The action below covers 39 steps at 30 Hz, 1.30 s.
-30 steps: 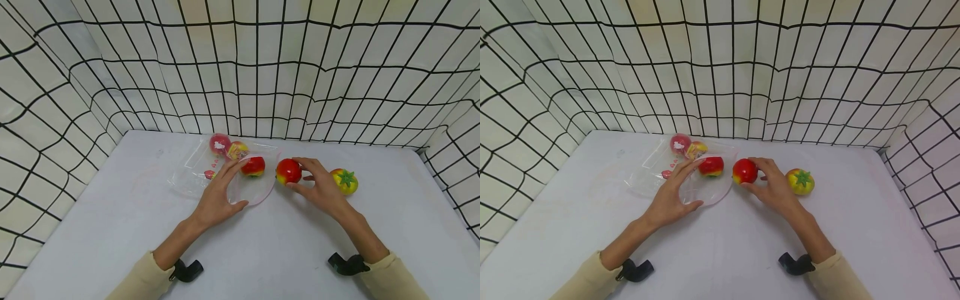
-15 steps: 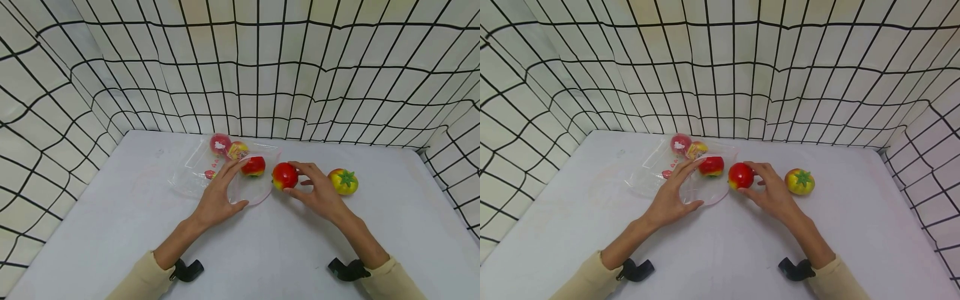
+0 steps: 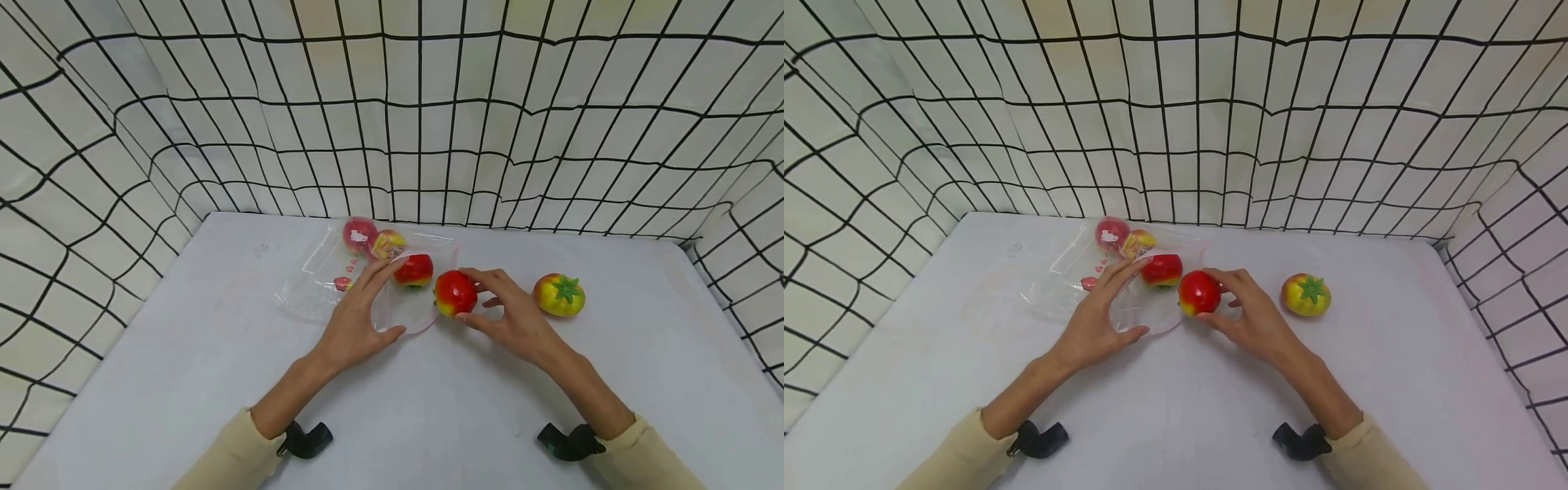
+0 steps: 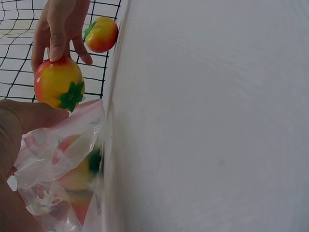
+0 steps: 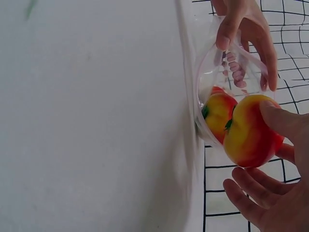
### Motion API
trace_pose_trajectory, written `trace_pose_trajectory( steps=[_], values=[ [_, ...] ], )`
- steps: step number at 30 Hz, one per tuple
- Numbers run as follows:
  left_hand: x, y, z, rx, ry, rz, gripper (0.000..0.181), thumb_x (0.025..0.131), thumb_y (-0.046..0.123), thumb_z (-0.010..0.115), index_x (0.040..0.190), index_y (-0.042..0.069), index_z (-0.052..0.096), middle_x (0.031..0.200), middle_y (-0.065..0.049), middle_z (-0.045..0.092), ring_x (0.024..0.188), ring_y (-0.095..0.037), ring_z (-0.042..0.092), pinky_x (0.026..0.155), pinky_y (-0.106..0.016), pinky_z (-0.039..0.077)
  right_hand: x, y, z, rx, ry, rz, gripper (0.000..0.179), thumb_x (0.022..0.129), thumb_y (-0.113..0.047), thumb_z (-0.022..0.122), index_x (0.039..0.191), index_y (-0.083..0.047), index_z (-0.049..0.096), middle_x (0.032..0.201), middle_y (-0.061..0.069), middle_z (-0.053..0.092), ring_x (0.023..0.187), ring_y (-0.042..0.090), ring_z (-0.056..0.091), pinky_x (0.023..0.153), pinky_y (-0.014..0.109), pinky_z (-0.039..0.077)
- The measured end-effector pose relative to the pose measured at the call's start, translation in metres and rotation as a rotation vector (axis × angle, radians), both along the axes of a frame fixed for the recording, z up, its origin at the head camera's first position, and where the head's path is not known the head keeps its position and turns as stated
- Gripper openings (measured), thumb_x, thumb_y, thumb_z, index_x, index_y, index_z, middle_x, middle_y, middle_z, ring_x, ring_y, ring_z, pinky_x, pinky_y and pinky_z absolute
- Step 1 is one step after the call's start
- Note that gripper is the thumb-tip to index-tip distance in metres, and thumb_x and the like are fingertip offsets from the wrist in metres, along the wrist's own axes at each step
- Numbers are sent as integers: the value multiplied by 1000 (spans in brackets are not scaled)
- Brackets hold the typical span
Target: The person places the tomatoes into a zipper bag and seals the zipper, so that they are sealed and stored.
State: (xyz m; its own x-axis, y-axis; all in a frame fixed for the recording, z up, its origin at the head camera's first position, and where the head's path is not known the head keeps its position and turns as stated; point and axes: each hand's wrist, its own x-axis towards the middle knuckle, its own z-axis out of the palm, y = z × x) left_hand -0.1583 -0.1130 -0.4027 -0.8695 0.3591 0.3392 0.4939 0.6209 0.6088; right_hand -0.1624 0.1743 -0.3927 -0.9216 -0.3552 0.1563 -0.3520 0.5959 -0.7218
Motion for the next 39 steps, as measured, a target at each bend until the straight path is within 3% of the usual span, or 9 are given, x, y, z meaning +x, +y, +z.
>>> trace_pose_trajectory(
  steps=[16, 27, 39],
  values=[
    [-1, 0, -1, 2, 6, -7, 104, 74, 17, 94, 161, 27, 37, 164, -1, 39, 154, -20, 37, 106, -46, 57, 5, -15, -12, -37, -29, 43, 79, 89, -17, 83, 157, -18, 43, 140, 9, 58, 131, 28, 59, 98, 47, 62],
    [0, -1, 0, -3, 16, -3, 105, 74, 16, 94, 161, 27, 37, 164, -2, 39, 154, -21, 37, 105, -47, 57, 4, -23, -10, -57, -58, 34, 79, 88, -17, 84, 155, -12, 43, 149, 11, 55, 133, 30, 58, 101, 49, 60],
    [0, 0, -1, -3, 38, -17, 106, 73, 16, 94, 162, 26, 37, 164, -3, 40, 154, -22, 38, 105, -48, 57, 6, -30, -11, -2, 11, 22, 75, 86, -20, 86, 152, -18, 49, 138, 9, 60, 125, 27, 62, 98, 46, 62]
  ],
)
